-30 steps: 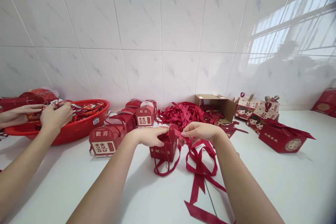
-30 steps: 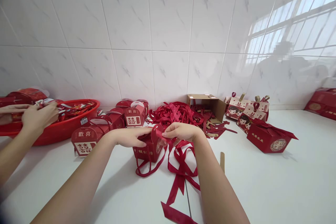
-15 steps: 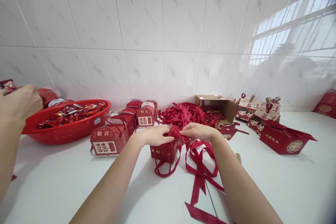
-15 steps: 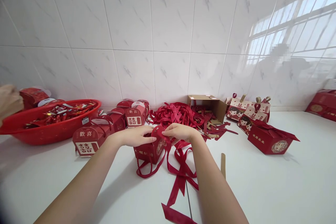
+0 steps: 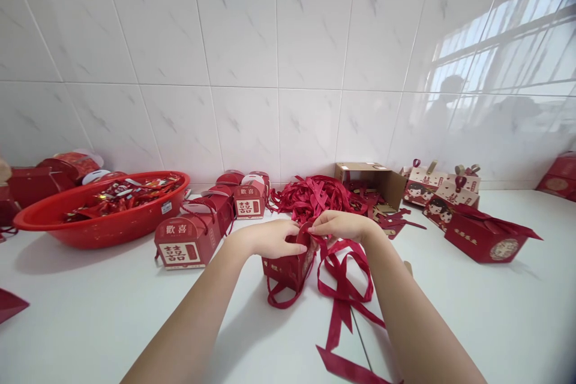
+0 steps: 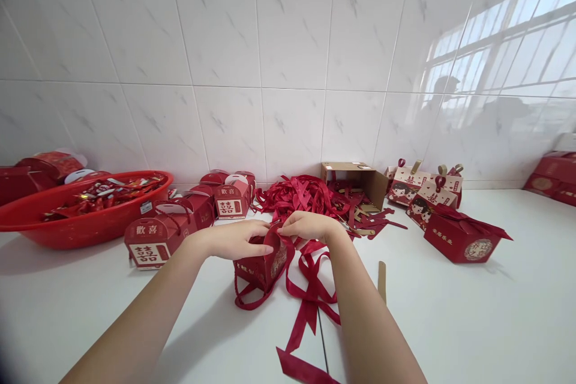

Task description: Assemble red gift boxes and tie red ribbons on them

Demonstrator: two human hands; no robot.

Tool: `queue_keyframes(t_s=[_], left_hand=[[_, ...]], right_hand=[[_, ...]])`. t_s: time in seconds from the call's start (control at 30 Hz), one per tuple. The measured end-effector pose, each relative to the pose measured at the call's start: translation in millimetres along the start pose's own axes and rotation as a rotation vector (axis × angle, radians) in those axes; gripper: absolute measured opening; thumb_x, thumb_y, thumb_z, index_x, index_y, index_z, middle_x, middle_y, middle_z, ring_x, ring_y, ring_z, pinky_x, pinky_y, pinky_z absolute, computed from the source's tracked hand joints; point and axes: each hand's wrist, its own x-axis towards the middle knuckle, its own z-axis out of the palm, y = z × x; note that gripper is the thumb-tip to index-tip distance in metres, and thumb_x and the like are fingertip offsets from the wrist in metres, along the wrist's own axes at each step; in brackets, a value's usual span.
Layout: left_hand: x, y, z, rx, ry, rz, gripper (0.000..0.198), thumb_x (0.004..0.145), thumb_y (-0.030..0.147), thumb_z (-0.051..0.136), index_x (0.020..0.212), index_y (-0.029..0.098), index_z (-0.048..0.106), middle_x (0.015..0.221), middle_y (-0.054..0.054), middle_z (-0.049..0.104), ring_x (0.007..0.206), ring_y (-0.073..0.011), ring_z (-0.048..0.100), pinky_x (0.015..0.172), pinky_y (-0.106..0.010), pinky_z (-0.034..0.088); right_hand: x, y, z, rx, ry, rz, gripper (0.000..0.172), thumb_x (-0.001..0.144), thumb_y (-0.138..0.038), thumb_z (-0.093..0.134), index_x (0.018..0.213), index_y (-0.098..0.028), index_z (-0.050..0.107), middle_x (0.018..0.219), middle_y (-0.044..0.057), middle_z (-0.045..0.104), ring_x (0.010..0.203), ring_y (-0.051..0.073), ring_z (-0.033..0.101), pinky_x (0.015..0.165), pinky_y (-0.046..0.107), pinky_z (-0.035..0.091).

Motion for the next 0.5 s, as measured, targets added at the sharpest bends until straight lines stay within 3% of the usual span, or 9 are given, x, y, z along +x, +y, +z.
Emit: queue_keyframes(t_s=[0.27,0.4,0.5], left_hand=[[-1.1,-3.1,-3.9,-0.07,-0.051,0.049,0.038,0.084,0.054,0.045,0.085,0.021,0.063,0.092,-0.004,0.064,0.079,-0.02,0.058,0.065,-0.027,0.042],[-4.9,-5.1,-7.5,-0.103,0.033,0.059,0.034,0.084,0.052,0.048,0.085,0.021,0.062,0.101,-0.003,0.064,0.082,-0.0192,0.058,0.069,-0.027,0.042],[-6.5,-6.1,-8.8,-0.144,0.111,-0.004,0.033,0.084,0.053,0.047,0.091,0.022,0.058,0.094,-0.002,0.064,0.08,-0.019,0.058,0.069,-0.027,0.043]], right_hand=[[-3.5,-6.4,-0.2,-0.191,0.079,0.01,0.035,0.078,-0.041,0.057,0.053,-0.018,0.049,0.054,-0.004,0.04,0.05,0.009,0.035,0.051,0.025,0.035],[-3.8,-9.3,1.6,-0.257,0.114,0.015,0.039,0.078,-0.041,0.056,0.05,-0.02,0.04,0.051,-0.005,0.032,0.047,0.008,0.028,0.048,0.026,0.028],[-3.2,-11.4,3.8,-0.294,0.149,0.04,0.037,0.08,-0.039,0.054,0.052,-0.02,0.04,0.053,-0.005,0.035,0.049,0.009,0.032,0.049,0.026,0.029]])
